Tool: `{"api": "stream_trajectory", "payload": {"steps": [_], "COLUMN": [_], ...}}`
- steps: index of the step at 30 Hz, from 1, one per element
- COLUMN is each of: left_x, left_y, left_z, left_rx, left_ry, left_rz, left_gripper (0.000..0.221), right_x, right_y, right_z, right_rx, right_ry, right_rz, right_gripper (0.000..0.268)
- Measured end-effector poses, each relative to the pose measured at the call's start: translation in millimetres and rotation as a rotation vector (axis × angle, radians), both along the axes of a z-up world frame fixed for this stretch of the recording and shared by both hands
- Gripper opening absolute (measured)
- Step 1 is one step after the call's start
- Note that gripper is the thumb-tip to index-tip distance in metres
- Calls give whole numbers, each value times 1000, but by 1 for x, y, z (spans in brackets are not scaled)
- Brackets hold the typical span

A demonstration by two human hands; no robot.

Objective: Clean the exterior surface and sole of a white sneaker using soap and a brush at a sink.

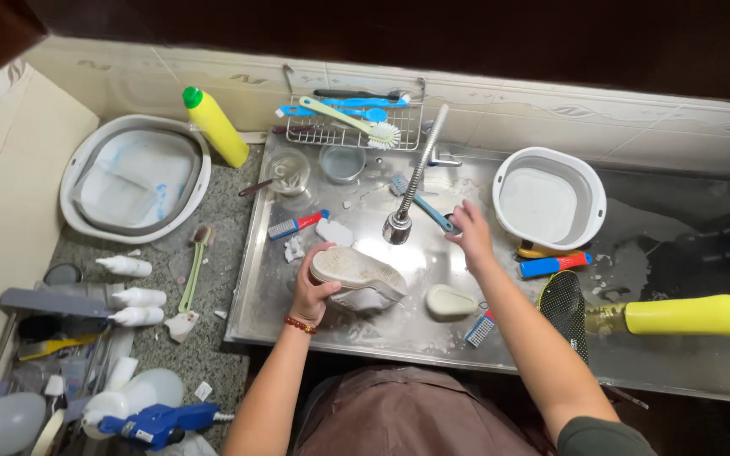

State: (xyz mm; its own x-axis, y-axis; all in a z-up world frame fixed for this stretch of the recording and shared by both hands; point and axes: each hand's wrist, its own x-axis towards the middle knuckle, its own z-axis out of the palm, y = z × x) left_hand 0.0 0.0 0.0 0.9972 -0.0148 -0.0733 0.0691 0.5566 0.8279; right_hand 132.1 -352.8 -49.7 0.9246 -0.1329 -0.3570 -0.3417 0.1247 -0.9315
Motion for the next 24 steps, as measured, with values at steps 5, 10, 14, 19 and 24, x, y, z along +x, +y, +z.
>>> {"api": "stream_trajectory", "payload": {"steps": [5,10,14,19,24], "left_x": [-14,-13,2,25,43], "left_y": [-4,-21,-40,-68,-81], "left_z": [16,3,6,-11,-22], "left_rx": [30,47,52,68,216], "left_ry": [-35,-24,9,64,131], "left_rz": [-19,-57,-96,-107,-53], "left_gripper": [83,86,90,84,79], "right_x": [65,105,108,80,39], "right_y": [3,-2,7,29,53], "right_z": [29,-1,3,74,111], "right_rx": [228,440,472,328,31], "right_ry": [65,5,-133,-184,-276], "right_rz": [-6,-10,-67,167,785], "right_gripper": [76,77,72,67,63]}}
